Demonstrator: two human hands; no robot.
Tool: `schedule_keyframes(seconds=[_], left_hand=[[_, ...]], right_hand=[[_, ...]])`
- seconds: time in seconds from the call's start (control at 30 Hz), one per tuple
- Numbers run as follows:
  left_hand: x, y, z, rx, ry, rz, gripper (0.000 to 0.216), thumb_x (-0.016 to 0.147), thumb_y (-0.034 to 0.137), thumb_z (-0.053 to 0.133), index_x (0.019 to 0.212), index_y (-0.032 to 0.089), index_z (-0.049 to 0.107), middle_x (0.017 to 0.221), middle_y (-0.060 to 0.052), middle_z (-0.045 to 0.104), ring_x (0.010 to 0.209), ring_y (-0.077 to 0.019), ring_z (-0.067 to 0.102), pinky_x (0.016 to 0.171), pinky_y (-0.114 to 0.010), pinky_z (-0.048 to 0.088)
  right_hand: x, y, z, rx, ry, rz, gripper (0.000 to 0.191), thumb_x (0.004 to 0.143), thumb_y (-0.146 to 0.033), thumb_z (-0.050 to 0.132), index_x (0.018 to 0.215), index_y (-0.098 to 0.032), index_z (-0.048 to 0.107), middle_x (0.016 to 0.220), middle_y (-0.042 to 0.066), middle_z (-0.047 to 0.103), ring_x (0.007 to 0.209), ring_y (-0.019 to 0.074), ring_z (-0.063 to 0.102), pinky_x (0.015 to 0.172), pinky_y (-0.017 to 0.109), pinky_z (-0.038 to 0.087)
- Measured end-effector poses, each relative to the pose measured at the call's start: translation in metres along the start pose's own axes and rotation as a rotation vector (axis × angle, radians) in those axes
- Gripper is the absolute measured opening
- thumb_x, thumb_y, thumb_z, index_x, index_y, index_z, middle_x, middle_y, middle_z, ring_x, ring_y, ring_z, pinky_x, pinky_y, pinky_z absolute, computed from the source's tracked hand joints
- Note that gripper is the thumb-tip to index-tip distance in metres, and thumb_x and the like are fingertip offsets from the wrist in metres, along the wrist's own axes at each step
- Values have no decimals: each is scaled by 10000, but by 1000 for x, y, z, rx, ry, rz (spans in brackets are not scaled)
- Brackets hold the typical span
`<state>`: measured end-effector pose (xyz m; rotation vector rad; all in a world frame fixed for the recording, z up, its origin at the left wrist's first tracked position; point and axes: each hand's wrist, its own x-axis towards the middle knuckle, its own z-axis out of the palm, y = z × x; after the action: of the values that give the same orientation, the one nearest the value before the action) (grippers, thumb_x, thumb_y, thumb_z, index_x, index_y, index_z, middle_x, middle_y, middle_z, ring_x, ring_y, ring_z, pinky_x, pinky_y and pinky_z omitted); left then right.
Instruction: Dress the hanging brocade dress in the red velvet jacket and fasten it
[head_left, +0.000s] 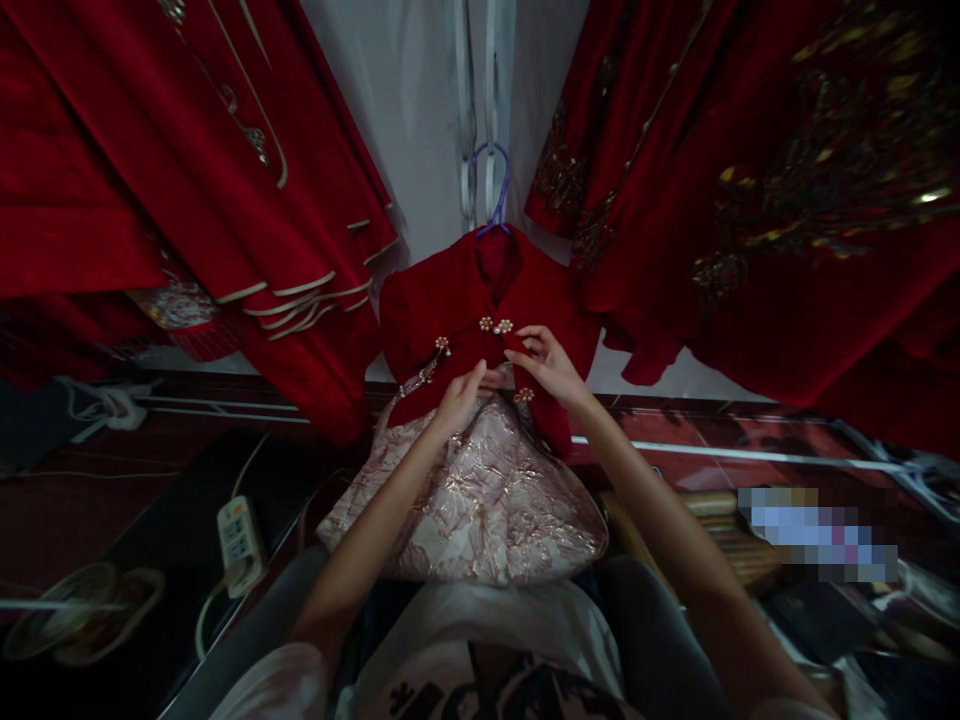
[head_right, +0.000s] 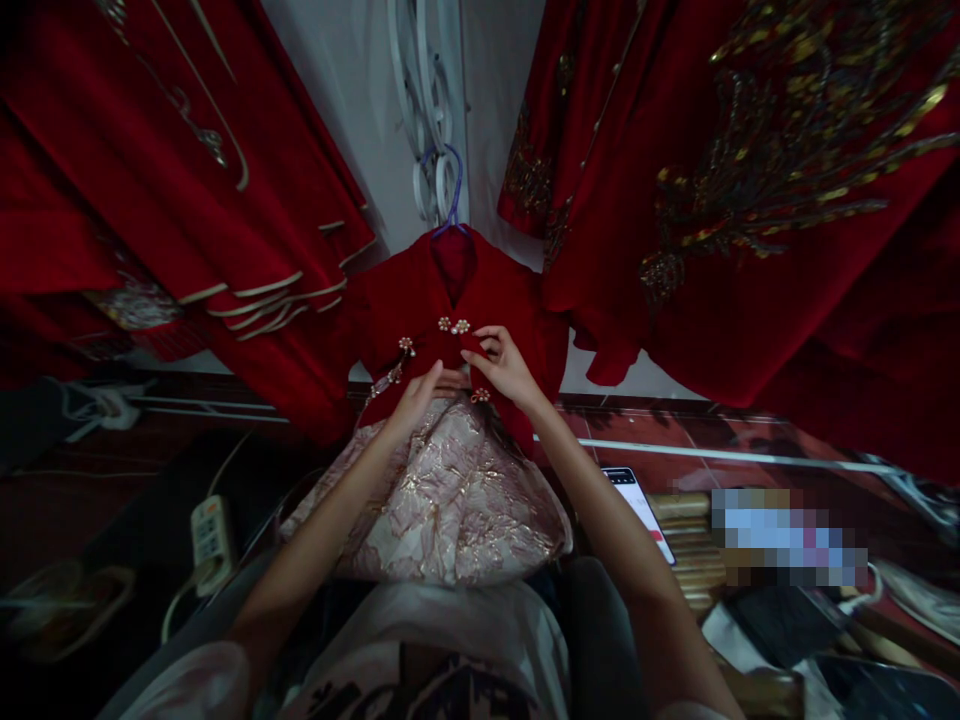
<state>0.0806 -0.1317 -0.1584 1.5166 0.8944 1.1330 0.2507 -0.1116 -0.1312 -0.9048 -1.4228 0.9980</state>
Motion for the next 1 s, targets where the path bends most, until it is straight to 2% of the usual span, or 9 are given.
schedule_keyframes(seconds=[0.1, 0.2, 0.33, 0.47, 0.53, 0.6, 0.7, 0.8, 1.0], left_hand=[[-20, -6, 13, 84, -44, 25, 366, 855, 524, 523, 812, 189, 663, 839, -42, 700, 781, -168, 651, 731, -282, 526], [-32, -7, 17, 189, 75, 76, 302, 824, 483, 586, 792, 192, 658, 792, -22, 690, 736, -172, 636, 677, -275, 512], [-34, -7, 2, 132, 248, 59, 271, 809, 443, 611, 847, 183, 676, 808, -23, 701, 739, -169, 645, 683, -272, 513], [-28, -3, -19, 29, 461, 35, 321, 795, 465, 618, 886, 165, 688, 826, -30, 704, 722, -141, 638, 643, -237, 509], [-25, 1, -24, 6, 520, 73, 326, 774, 454, 647, 903, 157, 685, 872, -40, 703, 771, -135, 640, 661, -217, 512], [-24, 3, -27, -21, 565, 108, 330, 753, 441, 672, 923, 158, 678, 909, -47, 697, 817, -135, 642, 674, -203, 518], [-23, -1, -29, -109, 590, 70, 347, 769, 467, 645, 919, 156, 672, 910, -50, 683, 774, -129, 645, 641, -213, 539], [-18, -12, -35, -136, 576, 49, 337, 780, 462, 632, 883, 144, 671, 878, -49, 677, 740, -128, 647, 664, -251, 564], [-2, -24, -51, 126, 612, 216, 262, 868, 311, 533, 1064, 174, 640, 1124, -86, 659, 1009, -177, 634, 900, -355, 534]], right_hand=[[-5, -7, 3, 58, -7, 51, 414, 688, -406, 729, 971, -259, 465, 869, -2, 586, 784, 145, 604, 784, 333, 544], [-13, -13, 7, 54, -22, 41, 469, 663, -379, 755, 1028, -262, 485, 1018, 34, 600, 864, 162, 625, 825, 356, 552], [-26, -22, 12, -67, 24, -90, 375, 730, -334, 711, 1049, -253, 530, 1153, 60, 594, 1001, 174, 608, 901, 352, 526], [-35, -30, 29, -289, 13, -116, 193, 814, -324, 623, 959, -198, 602, 976, 58, 647, 797, 134, 619, 691, 273, 536], [-34, -29, 43, -292, -35, -68, 233, 815, -346, 622, 975, -178, 602, 909, 51, 649, 725, 119, 613, 605, 239, 518], [-31, -24, 58, -270, -27, -58, 345, 790, -378, 652, 1058, -175, 574, 934, 52, 637, 742, 120, 616, 600, 232, 521], [-22, -11, 77, -242, 13, -77, 421, 759, -380, 683, 1093, -178, 527, 923, 41, 610, 741, 119, 606, 611, 235, 526], [-13, 1, 88, -223, 15, -102, 280, 780, -284, 649, 1007, -180, 521, 838, 14, 597, 709, 111, 598, 633, 235, 524], [4, 15, 86, -347, 86, -191, 153, 822, -191, 563, 972, -175, 538, 893, 46, 617, 764, 128, 596, 679, 256, 515]])
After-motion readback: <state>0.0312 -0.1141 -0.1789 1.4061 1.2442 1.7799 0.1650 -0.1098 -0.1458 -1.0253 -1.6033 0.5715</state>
